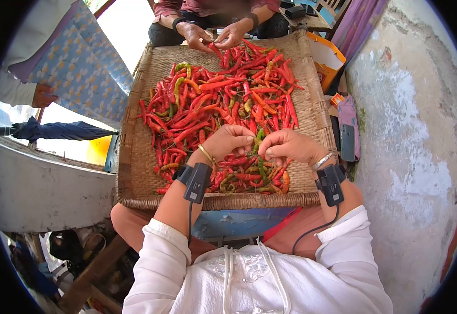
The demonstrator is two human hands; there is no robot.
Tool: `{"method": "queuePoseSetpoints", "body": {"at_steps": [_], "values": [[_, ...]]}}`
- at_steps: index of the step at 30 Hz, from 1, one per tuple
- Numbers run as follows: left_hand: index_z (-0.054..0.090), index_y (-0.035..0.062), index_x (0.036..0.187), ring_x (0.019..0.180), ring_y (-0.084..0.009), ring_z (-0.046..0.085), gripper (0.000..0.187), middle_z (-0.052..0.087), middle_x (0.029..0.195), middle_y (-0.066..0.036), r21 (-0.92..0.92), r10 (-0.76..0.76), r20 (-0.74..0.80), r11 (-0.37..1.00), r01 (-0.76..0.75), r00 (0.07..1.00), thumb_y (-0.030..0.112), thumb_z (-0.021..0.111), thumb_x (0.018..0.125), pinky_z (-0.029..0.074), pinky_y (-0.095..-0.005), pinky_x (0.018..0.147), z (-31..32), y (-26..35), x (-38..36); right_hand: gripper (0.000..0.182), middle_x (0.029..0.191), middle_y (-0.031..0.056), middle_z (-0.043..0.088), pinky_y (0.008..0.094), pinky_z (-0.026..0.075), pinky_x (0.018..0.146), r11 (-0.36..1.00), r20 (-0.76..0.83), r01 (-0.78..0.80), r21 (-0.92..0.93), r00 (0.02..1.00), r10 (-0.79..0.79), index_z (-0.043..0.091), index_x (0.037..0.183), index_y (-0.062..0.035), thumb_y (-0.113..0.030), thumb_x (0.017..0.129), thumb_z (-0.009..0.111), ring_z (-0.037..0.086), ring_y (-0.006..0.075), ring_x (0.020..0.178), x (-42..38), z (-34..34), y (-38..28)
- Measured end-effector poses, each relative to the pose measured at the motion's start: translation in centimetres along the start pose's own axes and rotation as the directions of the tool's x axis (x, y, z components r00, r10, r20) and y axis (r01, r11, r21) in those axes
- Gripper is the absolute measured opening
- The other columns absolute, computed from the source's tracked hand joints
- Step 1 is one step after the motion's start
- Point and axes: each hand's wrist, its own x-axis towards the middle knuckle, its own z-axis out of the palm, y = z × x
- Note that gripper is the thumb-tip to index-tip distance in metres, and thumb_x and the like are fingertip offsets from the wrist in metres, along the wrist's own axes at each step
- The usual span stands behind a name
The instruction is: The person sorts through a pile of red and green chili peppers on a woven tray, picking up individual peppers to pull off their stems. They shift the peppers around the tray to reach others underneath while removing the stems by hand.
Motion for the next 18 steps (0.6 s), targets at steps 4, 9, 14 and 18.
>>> {"method": "queuePoseSetpoints", "body": {"at_steps": [4,9,14,18], "values": [[0.059,0.0077,0.077,0.05,-0.0039,0.05,0.012,0.058,0.064,0.001,-0.072,-0.03,-0.269,0.997,0.011,0.963,0.018,0.055,0.083,0.04,-0.0172,0.045,-0.7,0.8,0.5,0.016,0.068,0.0002,0.056,0.0173,0.042,0.044,0.998,-0.268,0.067,0.017,0.962,-0.06,0.058,0.093,-0.0033,-0.013,0.082,0.052,0.051,0.0046,0.051,-0.4,-2.6,0.3],[0.056,0.0085,0.078,0.05,-0.0034,0.05,0.013,0.058,0.065,0.0,-0.05,0.091,-0.453,0.991,-0.127,0.887,0.019,0.053,0.085,0.04,-0.017,0.044,-1.7,3.7,3.2,0.016,0.071,-0.0005,0.056,0.0166,0.04,0.042,0.979,-0.661,0.188,0.073,0.745,-0.093,0.057,0.091,-0.0025,-0.013,0.082,0.051,0.051,0.0033,0.053,0.4,-5.0,1.5],[0.038,0.0028,0.117,0.058,-0.0095,0.055,0.039,0.058,0.089,-0.007,-0.254,0.136,-0.625,0.896,-0.365,0.769,0.02,0.052,0.085,0.048,-0.0228,0.051,-1.8,5.0,4.0,0.043,0.093,0.0155,0.055,0.0352,0.041,0.084,0.744,-0.602,-0.124,-0.656,0.681,-0.417,0.053,0.108,-0.0047,-0.023,0.07,0.06,0.052,0.0309,0.094,3.9,-8.9,7.5],[0.045,0.0024,0.113,0.06,-0.0077,0.055,0.034,0.06,0.086,-0.005,-0.046,-0.034,-0.354,0.999,0.019,0.935,0.02,0.053,0.085,0.047,-0.021,0.053,0.7,1.5,1.7,0.039,0.115,0.0179,0.042,0.0378,0.038,0.087,0.717,-0.731,-0.361,-0.597,0.612,-0.301,0.054,0.107,-0.0077,-0.023,0.071,0.059,0.047,0.0332,0.102,4.1,-6.4,6.9]]}}
